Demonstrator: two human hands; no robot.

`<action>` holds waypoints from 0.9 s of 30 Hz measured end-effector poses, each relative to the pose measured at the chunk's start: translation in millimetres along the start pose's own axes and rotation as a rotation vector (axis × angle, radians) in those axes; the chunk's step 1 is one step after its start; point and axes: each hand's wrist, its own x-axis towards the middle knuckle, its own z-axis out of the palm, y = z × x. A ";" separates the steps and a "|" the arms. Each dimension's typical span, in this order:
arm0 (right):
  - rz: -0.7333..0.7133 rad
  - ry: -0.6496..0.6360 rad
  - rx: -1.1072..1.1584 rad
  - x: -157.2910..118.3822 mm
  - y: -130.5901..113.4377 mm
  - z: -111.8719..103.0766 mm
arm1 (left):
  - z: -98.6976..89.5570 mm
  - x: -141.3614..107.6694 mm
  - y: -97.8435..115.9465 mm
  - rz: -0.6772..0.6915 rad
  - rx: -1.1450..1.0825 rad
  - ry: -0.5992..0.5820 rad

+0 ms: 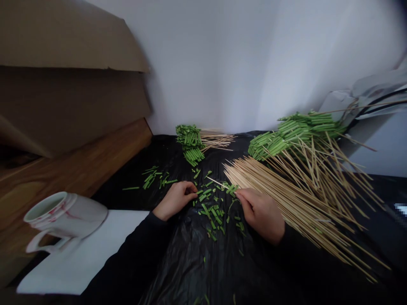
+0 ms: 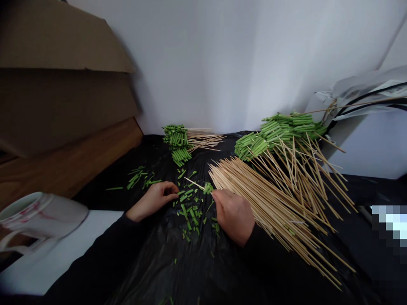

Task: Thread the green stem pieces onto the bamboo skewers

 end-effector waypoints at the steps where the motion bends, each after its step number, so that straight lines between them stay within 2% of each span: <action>1: -0.001 0.000 -0.002 0.0 -0.1 -0.1 | -0.3 0.5 1.3 0.000 -0.028 0.029; 5: 0.002 0.011 0.004 -0.2 -2.0 -1.0 | -1.7 1.3 7.9 -0.079 -0.326 0.094; 9: 0.007 -0.027 0.024 -1.4 -7.1 -2.0 | -0.9 -1.5 15.7 -0.283 -0.870 0.011; 12: 0.000 -0.055 0.039 -2.1 -11.8 -2.9 | 1.7 -4.0 19.9 -0.382 -1.124 -0.077; 18: -0.003 -0.071 0.046 -2.0 -15.7 -4.1 | 5.0 -4.5 21.4 -0.433 -1.242 -0.159; 27: -0.006 -0.070 0.030 -3.1 -14.2 -3.3 | 5.0 -4.4 19.6 -0.427 -1.248 -0.157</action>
